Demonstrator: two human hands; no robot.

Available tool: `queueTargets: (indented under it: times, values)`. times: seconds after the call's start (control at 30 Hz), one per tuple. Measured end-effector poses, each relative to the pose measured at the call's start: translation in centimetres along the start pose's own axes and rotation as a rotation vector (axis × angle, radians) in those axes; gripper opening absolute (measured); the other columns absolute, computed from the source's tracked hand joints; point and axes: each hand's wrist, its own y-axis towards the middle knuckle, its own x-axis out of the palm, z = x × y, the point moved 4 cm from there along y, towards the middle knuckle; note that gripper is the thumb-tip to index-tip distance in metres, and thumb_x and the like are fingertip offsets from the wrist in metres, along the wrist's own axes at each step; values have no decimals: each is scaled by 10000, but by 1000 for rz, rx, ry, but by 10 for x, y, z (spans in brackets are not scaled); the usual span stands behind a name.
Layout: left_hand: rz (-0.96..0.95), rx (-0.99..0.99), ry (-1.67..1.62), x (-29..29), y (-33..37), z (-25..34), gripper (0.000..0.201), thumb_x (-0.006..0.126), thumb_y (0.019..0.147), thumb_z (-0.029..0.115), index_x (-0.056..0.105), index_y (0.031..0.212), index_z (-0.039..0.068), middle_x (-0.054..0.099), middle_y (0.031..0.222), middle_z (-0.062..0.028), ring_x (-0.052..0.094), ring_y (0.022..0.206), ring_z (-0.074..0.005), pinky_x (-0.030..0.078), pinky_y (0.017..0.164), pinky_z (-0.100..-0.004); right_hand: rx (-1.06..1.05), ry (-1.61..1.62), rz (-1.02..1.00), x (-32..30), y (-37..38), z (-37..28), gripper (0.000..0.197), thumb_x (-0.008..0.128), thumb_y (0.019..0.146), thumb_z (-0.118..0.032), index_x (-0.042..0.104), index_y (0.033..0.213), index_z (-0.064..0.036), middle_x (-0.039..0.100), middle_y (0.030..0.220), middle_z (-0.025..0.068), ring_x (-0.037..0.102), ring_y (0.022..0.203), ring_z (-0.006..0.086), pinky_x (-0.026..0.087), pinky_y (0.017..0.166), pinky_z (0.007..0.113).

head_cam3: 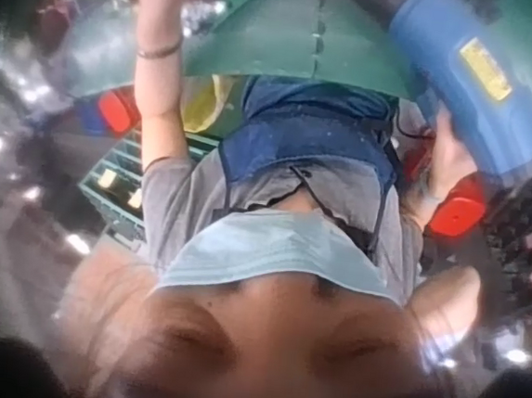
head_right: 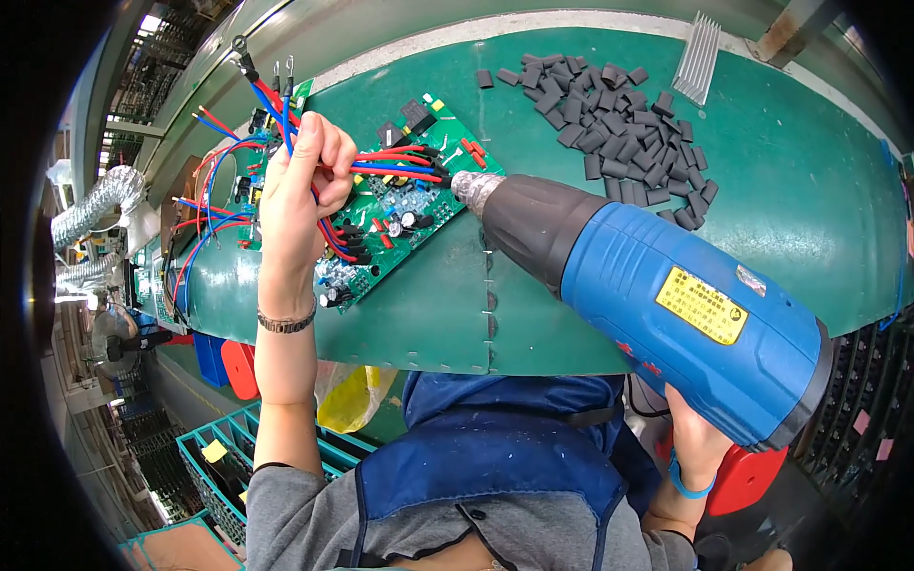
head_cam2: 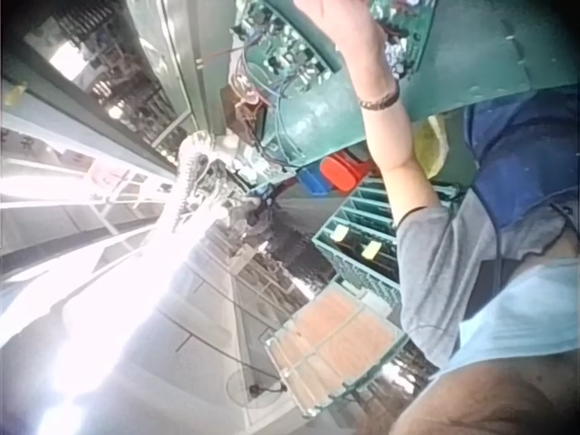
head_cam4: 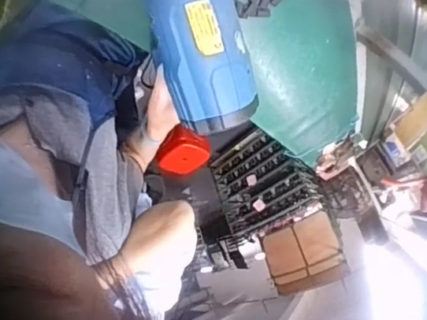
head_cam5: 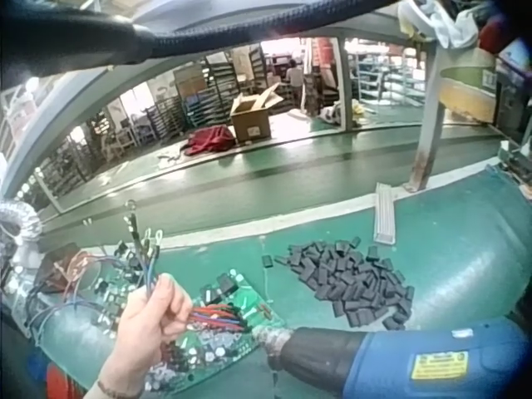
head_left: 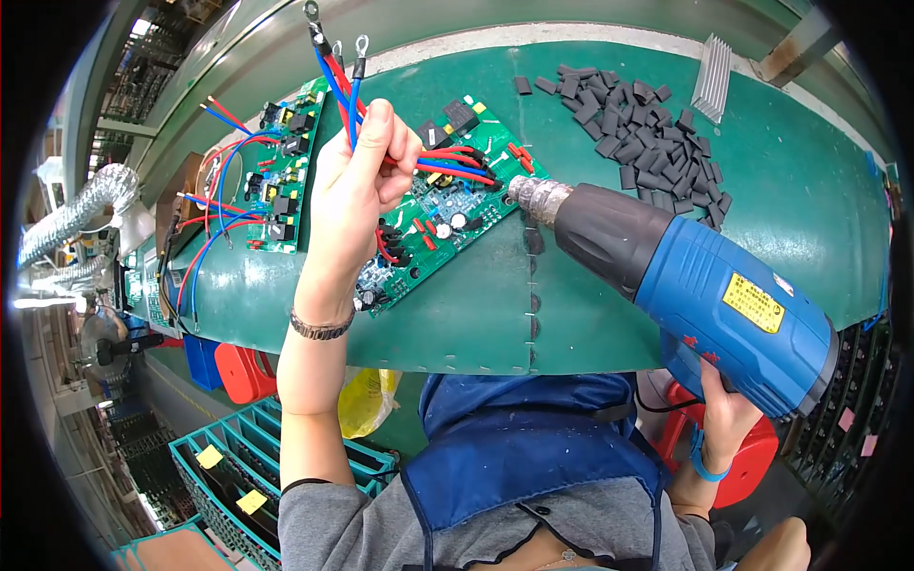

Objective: The person assembles an electronic circuit board by applying heat-shrink tubing to its wiring and securing it with a heat gun.

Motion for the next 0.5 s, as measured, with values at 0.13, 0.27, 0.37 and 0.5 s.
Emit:
queueTargets:
  times: [0.13,0.27,0.37,0.5]
  values:
    - [-9,-8,11,-4,0,0,407,450,1019,406,451,762,91,497,709,-7,311,507,-11,202,450,-180,-39,-29,-1,0,-4,0,438,700,748,77,557,1162,79,642,1088,137,625,964,212,495,891,350]
    - [-2,5,14,-1,-1,1,405,445,1021,401,450,763,89,496,708,-6,311,506,-12,200,449,-181,-71,-73,-24,1,-5,3,440,689,745,82,554,1165,78,642,1089,137,626,960,212,495,888,345]
    - [7,-1,6,0,-1,1,398,441,1025,387,450,764,87,493,704,-8,311,508,-15,201,450,-182,-26,-30,15,1,-4,4,430,683,745,86,558,1157,79,645,1080,131,623,954,209,496,881,340]
    - [15,19,12,3,-5,5,404,434,1030,377,447,758,79,479,690,-12,306,512,-24,211,458,-186,-15,-6,-7,4,4,3,435,695,748,83,556,1160,81,645,1079,125,619,954,203,493,885,343]
